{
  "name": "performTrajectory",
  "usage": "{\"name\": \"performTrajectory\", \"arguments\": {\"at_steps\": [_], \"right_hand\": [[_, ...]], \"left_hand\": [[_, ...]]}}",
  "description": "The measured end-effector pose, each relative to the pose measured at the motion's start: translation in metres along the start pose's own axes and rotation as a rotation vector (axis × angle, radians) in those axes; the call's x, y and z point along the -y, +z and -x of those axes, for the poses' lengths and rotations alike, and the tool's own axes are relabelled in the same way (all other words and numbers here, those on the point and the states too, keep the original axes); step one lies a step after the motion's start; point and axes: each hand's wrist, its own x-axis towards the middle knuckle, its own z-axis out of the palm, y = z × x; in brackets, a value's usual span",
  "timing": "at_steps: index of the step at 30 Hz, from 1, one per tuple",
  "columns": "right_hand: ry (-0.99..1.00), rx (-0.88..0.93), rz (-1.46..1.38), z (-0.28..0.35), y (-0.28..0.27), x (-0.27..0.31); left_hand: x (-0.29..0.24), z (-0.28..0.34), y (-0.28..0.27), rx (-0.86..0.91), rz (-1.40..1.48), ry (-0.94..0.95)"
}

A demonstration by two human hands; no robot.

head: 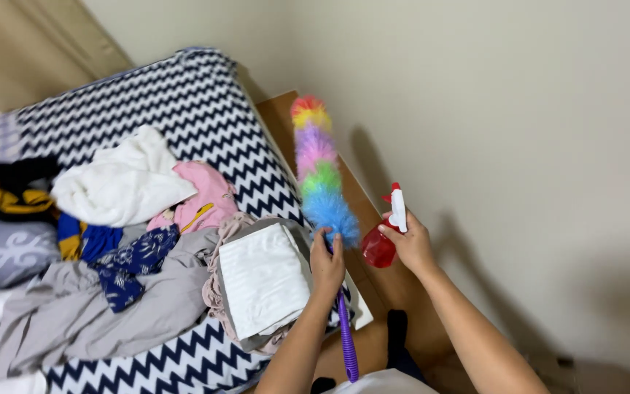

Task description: The person uses a rainbow feather duster to sweep a bed, a suitcase, a door, a coat rack, and a chair. They then spray a cleaning solution on the bed frame and wipe it with the duster. Finally, they fold several pieces of clothing on the bed and place them on the suitcase.

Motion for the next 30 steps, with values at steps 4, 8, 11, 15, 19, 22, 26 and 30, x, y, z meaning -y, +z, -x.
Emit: {"name": "performTrajectory", "arguments": {"at_steps": [4, 8, 11, 15, 19, 22, 26, 30], "right_hand": [[-0.038, 0.151, -0.122, -0.078, -0.002, -0.029], [-0.061, 0.27, -0.161, -0.136, -0.012, -0.033], [-0.051, 0.34, -0.213, -0.176, -0.015, -0.029], [-0.089, 0.375, -0.206, -0.219, -0.006, -0.039], [-0.074, 0.421, -0.225, -0.241, 0.011, -0.044], [-0.056, 0.492, -0.216, -0.25, 0.019, -0.043], [-0.169, 0.489, -0.25, -0.292, 0.043, -0.044], [-0.191, 0.479, -0.191, -0.334, 0.066, -0.033]], "left_hand": [[0.047, -0.03, 0.053, -0.24, -0.067, 0.245], [0.043, -0.059, 0.088, -0.291, -0.126, 0.101], [0.047, -0.09, 0.102, -0.35, -0.183, -0.006], [0.021, -0.11, 0.105, -0.358, -0.152, -0.207], [0.015, -0.123, 0.11, -0.406, -0.17, -0.199], [0.014, -0.131, 0.113, -0.459, -0.159, -0.146], [0.019, -0.182, 0.115, -0.476, -0.082, -0.197], [0.037, -0.247, 0.122, -0.529, -0.069, -0.088]]}}
